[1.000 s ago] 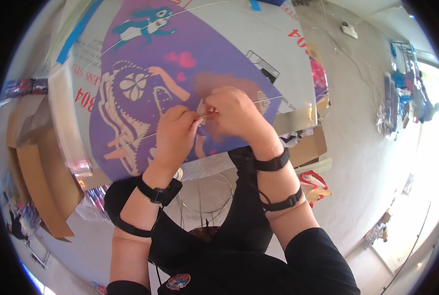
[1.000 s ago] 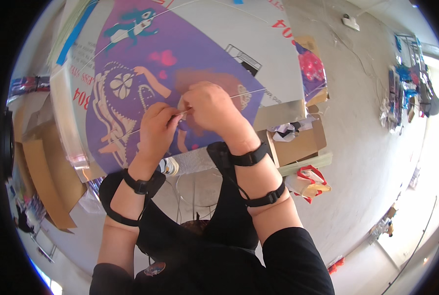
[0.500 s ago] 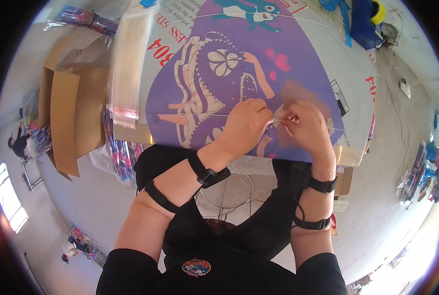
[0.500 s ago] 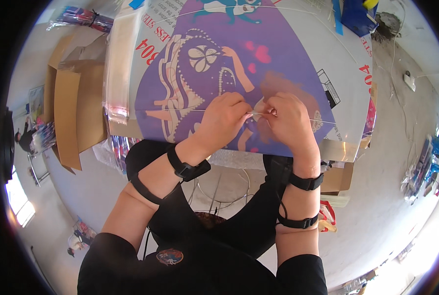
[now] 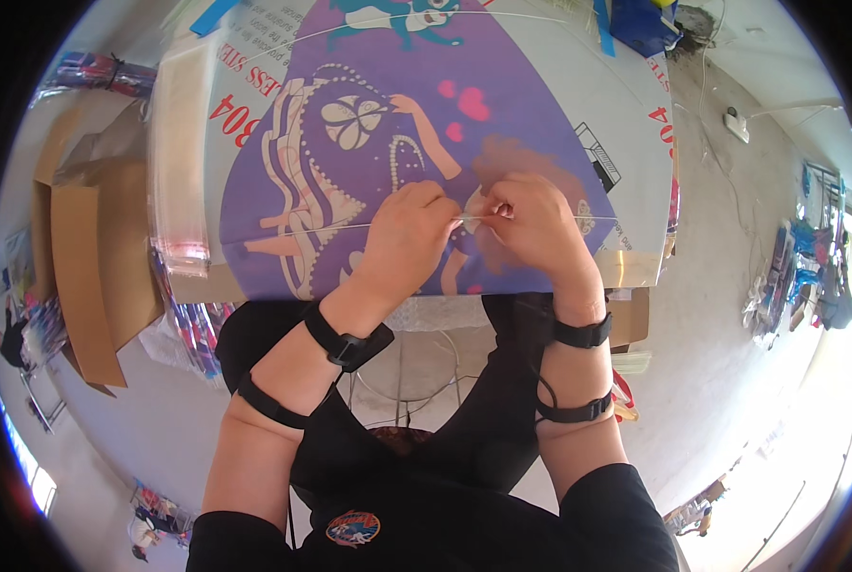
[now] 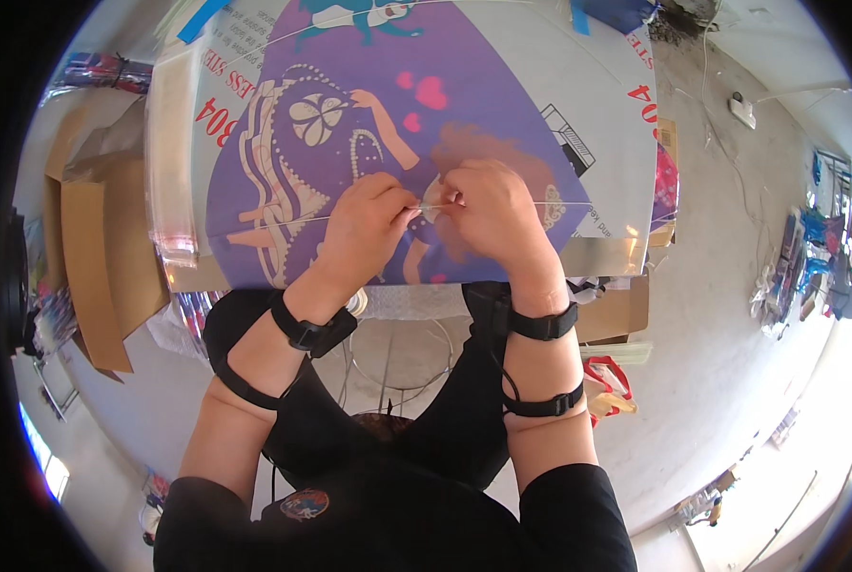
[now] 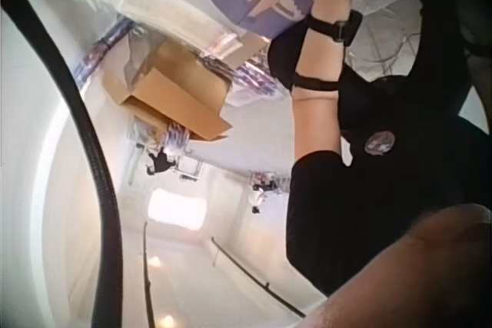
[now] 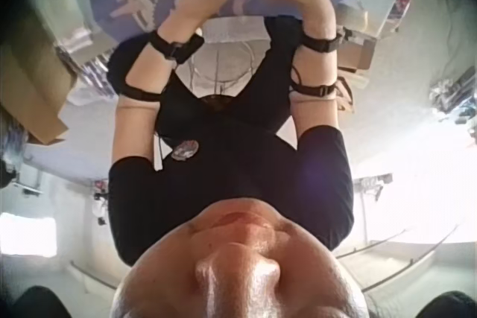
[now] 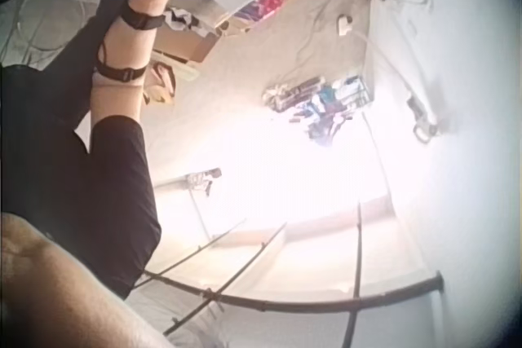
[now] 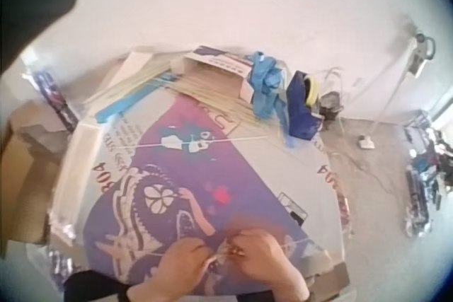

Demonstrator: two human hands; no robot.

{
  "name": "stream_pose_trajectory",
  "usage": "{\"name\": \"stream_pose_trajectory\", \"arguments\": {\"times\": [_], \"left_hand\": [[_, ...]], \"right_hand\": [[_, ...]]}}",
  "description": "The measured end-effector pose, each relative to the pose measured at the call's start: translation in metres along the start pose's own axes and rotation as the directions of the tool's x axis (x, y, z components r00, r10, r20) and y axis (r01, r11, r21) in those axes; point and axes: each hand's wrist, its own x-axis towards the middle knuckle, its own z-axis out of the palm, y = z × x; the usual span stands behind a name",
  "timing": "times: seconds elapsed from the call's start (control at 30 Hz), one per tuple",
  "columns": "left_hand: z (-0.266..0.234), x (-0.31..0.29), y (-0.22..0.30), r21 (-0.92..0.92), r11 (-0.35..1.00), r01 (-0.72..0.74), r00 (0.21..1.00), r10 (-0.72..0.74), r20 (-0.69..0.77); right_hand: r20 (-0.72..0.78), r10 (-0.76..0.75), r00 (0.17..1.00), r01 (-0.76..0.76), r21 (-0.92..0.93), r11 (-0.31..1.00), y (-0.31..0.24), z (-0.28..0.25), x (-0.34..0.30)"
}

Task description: The recorder is assembling character-themed kites by inserting structural rods and securing them with tape.

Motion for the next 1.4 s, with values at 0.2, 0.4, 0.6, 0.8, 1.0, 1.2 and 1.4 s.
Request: {"name": "stream_pose_trajectory", "arguments": {"times": [0.2,0.4,0.6,0.8,1.0,1.2,1.4], "left_hand": [[-0.008,0.002,0.002,0.004,1.000,0.031,0.999,-0.031,0.036],[-0.002,0.005,0.009,0.008,0.998,0.059,0.997,-0.059,0.045],[0.003,0.005,0.006,0.035,0.999,0.006,1.000,-0.006,0.000],[0.002,0.003,0.004,0.035,0.999,0.016,1.000,-0.017,0.007],[0.001,0.006,0.004,-0.011,1.000,0.003,1.000,-0.003,0.003],[-0.001,0.005,0.003,0.011,1.000,-0.015,0.999,0.015,0.030],[-0.001,0.006,0.003,0.010,1.000,-0.015,0.999,0.014,0.031]], "right_hand": [[0.011,0.010,1.000,-0.010,0.003,1.000,-0.002,0.004,0.002],[0.014,-0.004,1.000,0.004,-0.055,0.998,0.002,0.003,-0.001],[-0.018,0.012,1.000,-0.013,-0.048,0.999,0.002,0.004,-0.002],[-0.007,-0.018,1.000,0.017,-0.078,0.997,0.004,0.006,-0.001],[-0.033,-0.005,0.999,0.005,0.001,1.000,0.003,0.004,-0.001],[-0.031,-0.013,0.999,0.013,-0.013,1.000,0.005,0.005,-0.001],[-0.016,-0.010,1.000,0.009,-0.033,0.999,0.004,0.004,0.000]]}}
